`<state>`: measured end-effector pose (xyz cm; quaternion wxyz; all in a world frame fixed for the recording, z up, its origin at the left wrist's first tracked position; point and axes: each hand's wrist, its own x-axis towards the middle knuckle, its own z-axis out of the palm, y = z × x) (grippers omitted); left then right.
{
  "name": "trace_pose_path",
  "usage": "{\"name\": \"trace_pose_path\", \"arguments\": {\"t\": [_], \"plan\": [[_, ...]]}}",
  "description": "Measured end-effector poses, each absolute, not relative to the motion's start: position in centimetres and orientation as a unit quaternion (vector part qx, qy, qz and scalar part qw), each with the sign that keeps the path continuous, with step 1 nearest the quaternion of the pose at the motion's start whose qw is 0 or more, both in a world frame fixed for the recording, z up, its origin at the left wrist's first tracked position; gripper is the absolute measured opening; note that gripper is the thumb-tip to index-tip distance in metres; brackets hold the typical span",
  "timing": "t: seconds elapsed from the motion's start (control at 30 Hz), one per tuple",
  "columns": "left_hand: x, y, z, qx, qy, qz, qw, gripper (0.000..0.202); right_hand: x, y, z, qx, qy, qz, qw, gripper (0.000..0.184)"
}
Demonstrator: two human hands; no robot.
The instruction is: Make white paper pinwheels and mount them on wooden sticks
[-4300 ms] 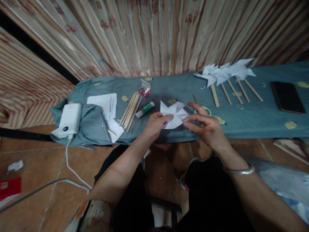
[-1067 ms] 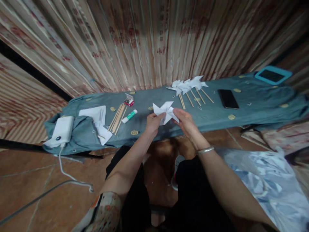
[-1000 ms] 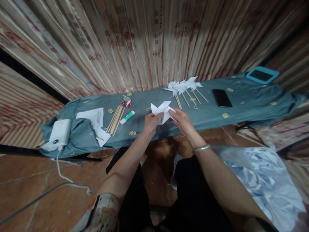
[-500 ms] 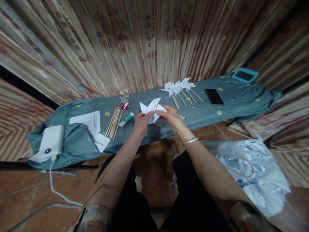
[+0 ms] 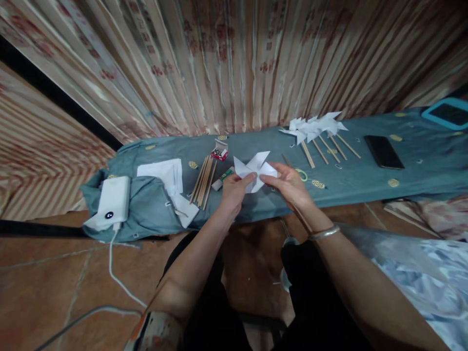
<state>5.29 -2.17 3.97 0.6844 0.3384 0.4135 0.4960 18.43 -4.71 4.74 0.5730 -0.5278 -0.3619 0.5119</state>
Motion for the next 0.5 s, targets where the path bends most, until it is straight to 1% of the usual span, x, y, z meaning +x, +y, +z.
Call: {"name": "trace_pose_path", "arguments": {"t": [0.2, 0.5], "plan": [[3.6, -2.6, 4.3, 0.306, 0.400, 0.519, 0.691, 0.024, 16.7, -4.1, 5.3, -0.512, -0.368, 0.524, 0.573, 0.050], [2.1, -3.0, 4.2, 0.292, 0.413, 0.511, 0.696, 0.018, 15.3, -3.7, 5.1, -0.515, -0.382, 0.528, 0.557, 0.047]]}}
